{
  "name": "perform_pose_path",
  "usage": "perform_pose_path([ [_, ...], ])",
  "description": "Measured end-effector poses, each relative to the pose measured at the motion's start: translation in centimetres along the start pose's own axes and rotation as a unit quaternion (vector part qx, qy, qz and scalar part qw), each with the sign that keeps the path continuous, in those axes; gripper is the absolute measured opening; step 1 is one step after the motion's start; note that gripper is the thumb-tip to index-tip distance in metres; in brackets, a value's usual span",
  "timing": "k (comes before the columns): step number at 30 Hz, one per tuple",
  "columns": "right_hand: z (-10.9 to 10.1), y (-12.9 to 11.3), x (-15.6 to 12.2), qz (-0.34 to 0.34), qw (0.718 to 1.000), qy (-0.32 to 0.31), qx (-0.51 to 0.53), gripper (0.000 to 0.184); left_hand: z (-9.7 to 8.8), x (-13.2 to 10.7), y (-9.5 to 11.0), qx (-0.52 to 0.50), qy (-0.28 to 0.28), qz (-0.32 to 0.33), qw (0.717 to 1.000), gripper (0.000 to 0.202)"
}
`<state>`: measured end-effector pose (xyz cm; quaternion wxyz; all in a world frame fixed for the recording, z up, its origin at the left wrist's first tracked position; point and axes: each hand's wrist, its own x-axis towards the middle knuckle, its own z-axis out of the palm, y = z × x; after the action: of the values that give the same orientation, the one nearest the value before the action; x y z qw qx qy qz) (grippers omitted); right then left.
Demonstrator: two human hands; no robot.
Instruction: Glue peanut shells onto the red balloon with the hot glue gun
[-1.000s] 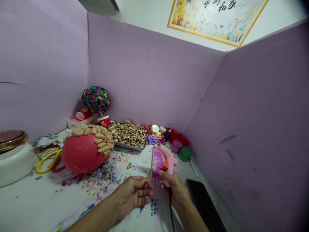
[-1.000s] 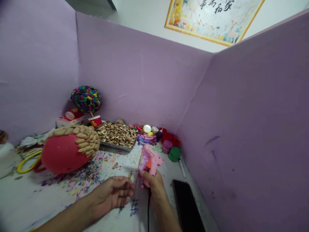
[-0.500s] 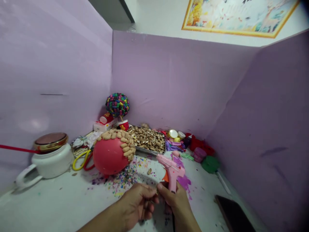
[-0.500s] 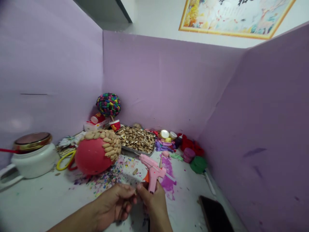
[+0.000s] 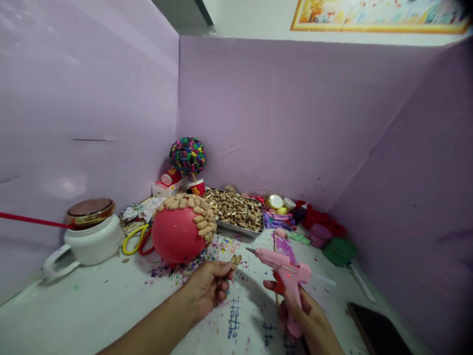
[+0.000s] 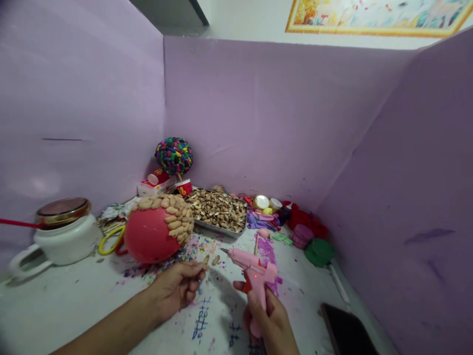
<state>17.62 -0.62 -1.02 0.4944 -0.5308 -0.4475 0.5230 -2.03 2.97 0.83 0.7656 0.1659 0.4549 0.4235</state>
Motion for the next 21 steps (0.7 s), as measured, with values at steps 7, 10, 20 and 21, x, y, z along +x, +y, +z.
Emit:
perform_pose_path([
  [7,0.0,0.0,0.1,0.012,0.998,-0.056,0.015,0.062,0.2,-0.3,0.5,-0.034,0.028,-0.042,0.998,0.006],
  [10,0.3,0.0,-0.3,-0.015,0.998,-0.065,0.006,0.054,0.0,-0.2,0.5,-0.035,0.012,-0.045,0.998,0.005],
  [20,0.4,-0.7,-1.1,-0.022,0.997,-0.071,-0.013,0.051,-0.1,-0.2,0.5,-0.038,0.009,-0.041,0.998,0.004],
  [21,0.4,-0.7,-1.1,-0.022,0.997,-0.073,-0.014,0.051,-0.1,-0.2,0.5,-0.039,0.008,-0.04,0.998,0.004],
])
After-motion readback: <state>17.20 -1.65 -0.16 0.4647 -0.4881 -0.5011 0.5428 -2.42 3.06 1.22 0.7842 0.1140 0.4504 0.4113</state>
